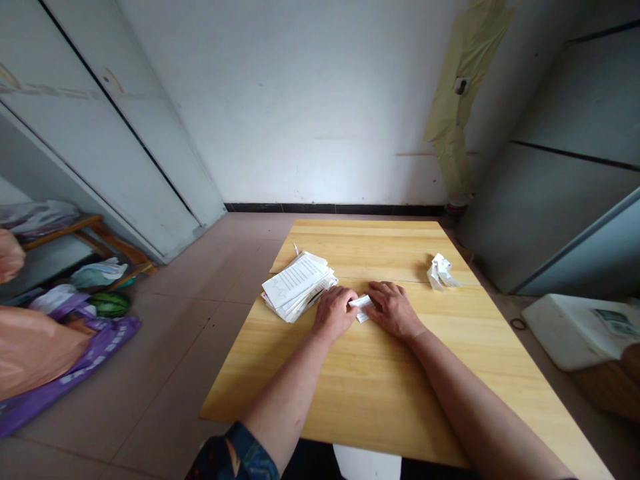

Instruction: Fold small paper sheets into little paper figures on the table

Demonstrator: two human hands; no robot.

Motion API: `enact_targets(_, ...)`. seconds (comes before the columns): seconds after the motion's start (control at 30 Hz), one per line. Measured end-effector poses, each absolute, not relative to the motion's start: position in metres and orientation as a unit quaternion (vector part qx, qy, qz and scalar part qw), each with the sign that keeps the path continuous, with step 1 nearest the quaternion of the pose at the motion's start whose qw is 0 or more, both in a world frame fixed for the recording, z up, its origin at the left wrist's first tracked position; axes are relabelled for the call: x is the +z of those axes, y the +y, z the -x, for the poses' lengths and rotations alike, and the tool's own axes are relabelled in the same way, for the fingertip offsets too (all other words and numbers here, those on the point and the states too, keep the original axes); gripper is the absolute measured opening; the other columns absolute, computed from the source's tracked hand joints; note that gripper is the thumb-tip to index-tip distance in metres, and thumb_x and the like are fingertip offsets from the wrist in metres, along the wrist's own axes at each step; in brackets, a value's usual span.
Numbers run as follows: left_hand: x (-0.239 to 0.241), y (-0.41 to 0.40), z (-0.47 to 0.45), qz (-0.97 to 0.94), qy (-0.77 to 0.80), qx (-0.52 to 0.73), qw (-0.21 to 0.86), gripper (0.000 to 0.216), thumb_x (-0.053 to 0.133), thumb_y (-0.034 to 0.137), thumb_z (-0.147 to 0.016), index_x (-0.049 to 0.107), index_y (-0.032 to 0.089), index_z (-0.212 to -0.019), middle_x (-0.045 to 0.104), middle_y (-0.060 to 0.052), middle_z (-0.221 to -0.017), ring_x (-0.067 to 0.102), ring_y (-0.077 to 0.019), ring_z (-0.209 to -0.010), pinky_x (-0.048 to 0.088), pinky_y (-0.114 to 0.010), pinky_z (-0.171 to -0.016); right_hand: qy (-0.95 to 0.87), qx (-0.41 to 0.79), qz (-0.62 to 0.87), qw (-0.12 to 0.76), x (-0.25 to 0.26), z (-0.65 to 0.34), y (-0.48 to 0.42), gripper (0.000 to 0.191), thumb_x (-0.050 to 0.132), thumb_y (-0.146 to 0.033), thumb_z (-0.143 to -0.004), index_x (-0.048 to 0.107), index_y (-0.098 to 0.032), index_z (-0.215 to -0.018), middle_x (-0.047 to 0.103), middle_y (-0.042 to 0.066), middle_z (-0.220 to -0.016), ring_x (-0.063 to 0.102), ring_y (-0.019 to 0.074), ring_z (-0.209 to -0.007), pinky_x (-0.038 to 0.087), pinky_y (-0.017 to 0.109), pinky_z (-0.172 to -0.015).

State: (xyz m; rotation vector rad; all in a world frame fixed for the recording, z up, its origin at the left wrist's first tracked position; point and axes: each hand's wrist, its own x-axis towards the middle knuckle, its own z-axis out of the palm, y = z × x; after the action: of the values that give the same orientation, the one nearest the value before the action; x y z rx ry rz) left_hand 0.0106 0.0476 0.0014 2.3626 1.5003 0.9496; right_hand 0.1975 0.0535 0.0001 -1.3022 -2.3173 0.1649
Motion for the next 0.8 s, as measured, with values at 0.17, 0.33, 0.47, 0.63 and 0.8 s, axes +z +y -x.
enact_targets(0.17, -0.002, 0.048, -0.011, -0.802, 0.451, 0.373, 0.118, 0.014, 0.059, 0.006, -0.073, 0.055, 0.020, -0.070, 0.062, -0.002, -0.078, 0.056, -0.0158, -0.079, 0.043, -0.026, -0.072, -0.844, 0.087, 0.457, 0.268, -0.002, -0.196, 0.053, 0.022, 0.060, -0.031, -0.083, 0.068, -0.021, -0.101, 0.061, 0.012, -0.121, 0.052, 0.0290, -0.110, 0.038, 0.046, -0.091)
enact_targets(0.33, -0.005, 0.049, -0.013, -0.753, 0.464, 0.426, 0.188, 0.020, 0.061, 0.006, -0.070, 0.058, 0.020, -0.084, 0.063, -0.001, -0.082, 0.059, -0.0147, -0.079, 0.047, -0.026, -0.074, -0.796, 0.197, 0.394, 0.415, -0.006, -0.195, 0.058, 0.011, 0.062, -0.030, -0.082, 0.068, -0.021, -0.084, 0.067, 0.009, -0.098, 0.058, 0.0225, -0.093, 0.046, 0.037, -0.082)
enact_targets(0.47, -0.001, 0.050, -0.009, -0.703, 0.480, 0.440, 0.286, 0.016, 0.065, 0.017, -0.071, 0.062, 0.019, -0.086, 0.064, 0.000, -0.077, 0.058, -0.0124, -0.069, 0.047, -0.022, -0.064, -0.754, 0.262, 0.373, 0.472, -0.005, -0.196, 0.058, 0.018, 0.063, -0.038, -0.082, 0.067, -0.021, -0.075, 0.063, 0.006, -0.076, 0.058, 0.0187, -0.076, 0.047, 0.032, -0.070)
enact_targets(0.63, 0.008, 0.049, -0.005, -0.722, 0.438, 0.442, 0.303, 0.011, 0.062, 0.024, -0.075, 0.062, 0.018, -0.067, 0.061, 0.000, -0.068, 0.054, -0.0115, -0.063, 0.042, -0.022, -0.057, -0.738, 0.315, 0.378, 0.461, 0.000, -0.196, 0.055, 0.024, 0.064, -0.043, -0.080, 0.068, -0.020, -0.074, 0.061, 0.004, -0.070, 0.056, 0.0171, -0.070, 0.045, 0.030, -0.066)
enact_targets(0.8, 0.010, 0.047, -0.007, -0.732, 0.399, 0.472, 0.286, 0.012, 0.061, 0.024, -0.076, 0.063, 0.017, -0.066, 0.063, -0.003, -0.072, 0.056, -0.0133, -0.067, 0.043, -0.023, -0.059, -0.719, 0.333, 0.382, 0.476, 0.007, -0.190, 0.049, 0.026, 0.066, -0.045, -0.077, 0.069, -0.020, -0.083, 0.064, 0.005, -0.081, 0.059, 0.0190, -0.079, 0.046, 0.032, -0.074)
